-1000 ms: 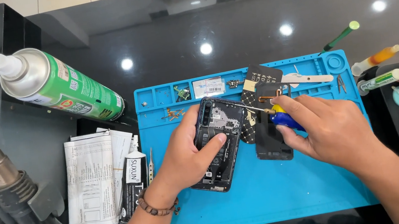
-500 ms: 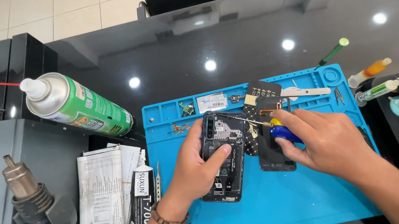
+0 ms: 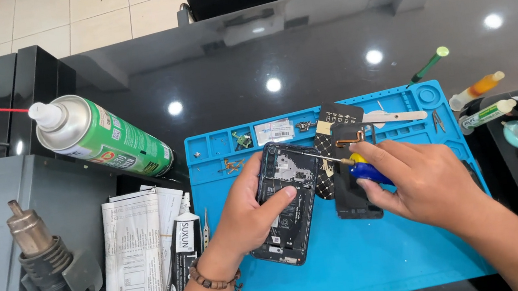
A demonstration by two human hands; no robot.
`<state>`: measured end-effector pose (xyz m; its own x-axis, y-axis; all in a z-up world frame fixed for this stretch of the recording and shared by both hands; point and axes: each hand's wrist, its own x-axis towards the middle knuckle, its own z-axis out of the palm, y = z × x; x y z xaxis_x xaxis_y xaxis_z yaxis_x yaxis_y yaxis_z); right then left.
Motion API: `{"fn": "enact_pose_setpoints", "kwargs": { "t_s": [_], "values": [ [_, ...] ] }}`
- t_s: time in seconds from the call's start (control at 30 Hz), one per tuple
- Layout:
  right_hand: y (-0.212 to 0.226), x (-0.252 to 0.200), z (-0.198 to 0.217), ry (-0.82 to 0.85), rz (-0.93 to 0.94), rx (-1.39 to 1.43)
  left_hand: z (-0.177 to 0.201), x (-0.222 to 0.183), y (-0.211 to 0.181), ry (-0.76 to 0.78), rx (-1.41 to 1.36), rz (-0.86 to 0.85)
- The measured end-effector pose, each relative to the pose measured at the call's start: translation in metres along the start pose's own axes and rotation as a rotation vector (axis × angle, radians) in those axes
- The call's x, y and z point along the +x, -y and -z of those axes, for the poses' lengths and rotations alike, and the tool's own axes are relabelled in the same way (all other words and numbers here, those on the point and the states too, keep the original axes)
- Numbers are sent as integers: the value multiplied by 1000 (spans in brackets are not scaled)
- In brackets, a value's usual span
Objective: Disassembling a mobile phone by removing internal screws and prying off the internal plastic frame
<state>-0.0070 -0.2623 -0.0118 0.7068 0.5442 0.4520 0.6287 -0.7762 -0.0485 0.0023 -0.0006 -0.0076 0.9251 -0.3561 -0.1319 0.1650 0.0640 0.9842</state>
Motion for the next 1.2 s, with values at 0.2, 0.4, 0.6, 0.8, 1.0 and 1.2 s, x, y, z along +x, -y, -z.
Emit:
{"fn": "enact_pose_setpoints", "kwargs": {
  "t_s": [0.2, 0.4, 0.6, 0.8, 1.0, 1.2],
  "values": [
    [18, 7, 16, 236, -199, 74, -4, -2, -5, -63, 109, 0],
    [24, 14, 13, 110, -212, 134, -11, -3, -14, -89, 142, 34],
    [19, 3, -4, 56, -223, 204, -16, -1, -11, -128, 71, 162],
    [11, 1, 0, 86, -175, 219, -17, -1, -2, -145, 85, 84],
    [3, -3, 1, 110, -184, 176, -10, -3, -7, -121, 248, 53],
    [-1, -8, 4, 112, -104, 55, -1, -4, -15, -71, 317, 24]
  ]
}}
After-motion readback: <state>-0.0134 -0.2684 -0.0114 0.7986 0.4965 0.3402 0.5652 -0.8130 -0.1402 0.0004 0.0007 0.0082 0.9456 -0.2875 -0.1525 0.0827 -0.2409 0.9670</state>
